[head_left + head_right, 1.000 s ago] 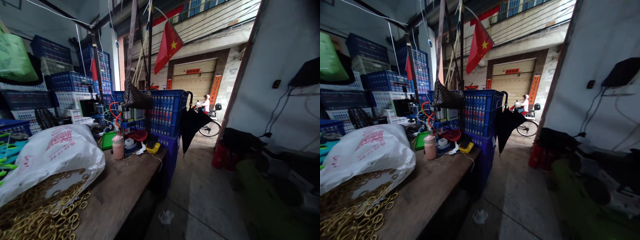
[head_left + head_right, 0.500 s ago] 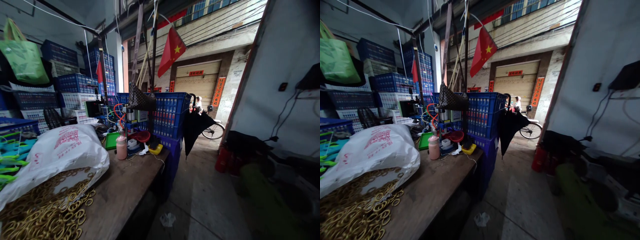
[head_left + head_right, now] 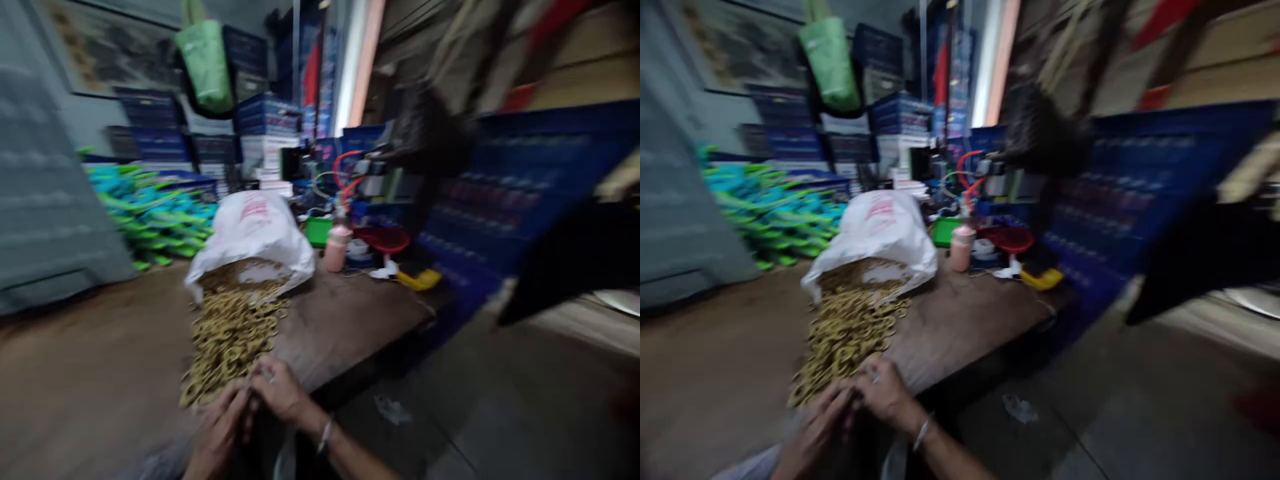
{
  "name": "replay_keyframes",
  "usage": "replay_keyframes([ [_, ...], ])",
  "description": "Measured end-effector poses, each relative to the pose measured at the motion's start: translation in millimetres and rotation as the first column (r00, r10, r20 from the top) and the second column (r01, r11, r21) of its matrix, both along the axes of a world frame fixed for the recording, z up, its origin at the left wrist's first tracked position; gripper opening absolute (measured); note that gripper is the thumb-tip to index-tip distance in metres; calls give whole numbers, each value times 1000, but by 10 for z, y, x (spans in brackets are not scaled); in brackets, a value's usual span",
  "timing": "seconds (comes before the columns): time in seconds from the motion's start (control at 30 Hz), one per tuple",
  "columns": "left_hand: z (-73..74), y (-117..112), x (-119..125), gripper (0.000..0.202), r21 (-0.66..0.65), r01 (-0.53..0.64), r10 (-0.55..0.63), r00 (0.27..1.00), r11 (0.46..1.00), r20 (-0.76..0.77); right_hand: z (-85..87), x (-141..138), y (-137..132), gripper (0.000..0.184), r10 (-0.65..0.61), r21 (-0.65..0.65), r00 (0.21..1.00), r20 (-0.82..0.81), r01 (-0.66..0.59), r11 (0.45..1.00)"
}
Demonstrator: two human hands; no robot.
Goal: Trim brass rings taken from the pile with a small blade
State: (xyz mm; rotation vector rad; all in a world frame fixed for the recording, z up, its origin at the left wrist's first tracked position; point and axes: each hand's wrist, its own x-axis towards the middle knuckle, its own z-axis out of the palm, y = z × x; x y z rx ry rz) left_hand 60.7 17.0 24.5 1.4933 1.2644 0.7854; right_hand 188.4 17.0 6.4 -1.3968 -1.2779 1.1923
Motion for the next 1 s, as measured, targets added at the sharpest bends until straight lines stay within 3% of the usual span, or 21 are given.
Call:
replay_keyframes([
  [0.03,-20,6,-12,25,-111,60,-51,995,992,89,30,9,14,15,15,26,1000,19,-15,1000],
  [0.1,-50,13,-23,30,-243,91,-19,960,966,281,57,30,50,20,6,84,995,97,-14,996],
  [0.23,-57,-35,-42,33,-287,56,72,906,956,416,31,47,63,27,44,100,977,211,-67,993],
  [0.33,-48,-66,-88,33,-286,44,92,890,957,446,-7,53,28,26,24,123,946,323,-67,990],
  [0.47,-55,-49,-143,32,-267,31,100,881,963,463,-42,40,-35,16,97,182,868,486,-210,961],
  [0.57,-77,-42,-157,32,-242,34,89,874,970,478,-41,4,-69,24,129,189,814,567,-281,941],
  [0.8,-167,-49,-149,30,-202,11,92,864,979,495,5,-54,-60,31,153,139,763,628,-304,943],
  [1.0,-147,-63,-169,28,-180,15,74,876,984,476,-16,-56,-60,34,159,119,730,665,-313,942],
])
